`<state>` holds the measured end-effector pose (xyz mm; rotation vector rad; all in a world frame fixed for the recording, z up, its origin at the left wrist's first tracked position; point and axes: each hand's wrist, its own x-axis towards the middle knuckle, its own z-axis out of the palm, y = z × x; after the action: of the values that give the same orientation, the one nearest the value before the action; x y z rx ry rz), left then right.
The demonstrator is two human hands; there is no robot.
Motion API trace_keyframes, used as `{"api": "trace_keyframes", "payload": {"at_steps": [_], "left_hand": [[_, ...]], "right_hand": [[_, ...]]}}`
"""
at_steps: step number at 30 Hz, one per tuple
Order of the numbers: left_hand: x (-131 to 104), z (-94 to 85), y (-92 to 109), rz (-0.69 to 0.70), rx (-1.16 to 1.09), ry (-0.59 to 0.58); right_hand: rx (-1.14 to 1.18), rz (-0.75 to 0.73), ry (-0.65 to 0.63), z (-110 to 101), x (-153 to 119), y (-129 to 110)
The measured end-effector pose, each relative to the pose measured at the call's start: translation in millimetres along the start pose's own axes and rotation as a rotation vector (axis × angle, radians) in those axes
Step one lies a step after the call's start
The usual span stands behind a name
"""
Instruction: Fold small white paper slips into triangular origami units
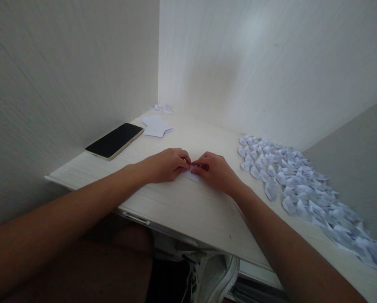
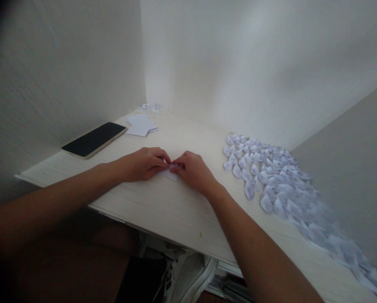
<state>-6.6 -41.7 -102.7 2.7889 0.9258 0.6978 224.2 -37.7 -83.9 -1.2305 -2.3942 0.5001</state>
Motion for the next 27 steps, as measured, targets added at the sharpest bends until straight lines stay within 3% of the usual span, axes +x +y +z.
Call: {"api": "trace_keyframes", "payload": {"at_steps": [27], "left_hand": [[2.3, 0.2, 3.9, -0.046, -0.038, 0.027]], "right_hand": [[-0.029, -0.015, -0.015, 0.5, 0.2, 1.1]]}}
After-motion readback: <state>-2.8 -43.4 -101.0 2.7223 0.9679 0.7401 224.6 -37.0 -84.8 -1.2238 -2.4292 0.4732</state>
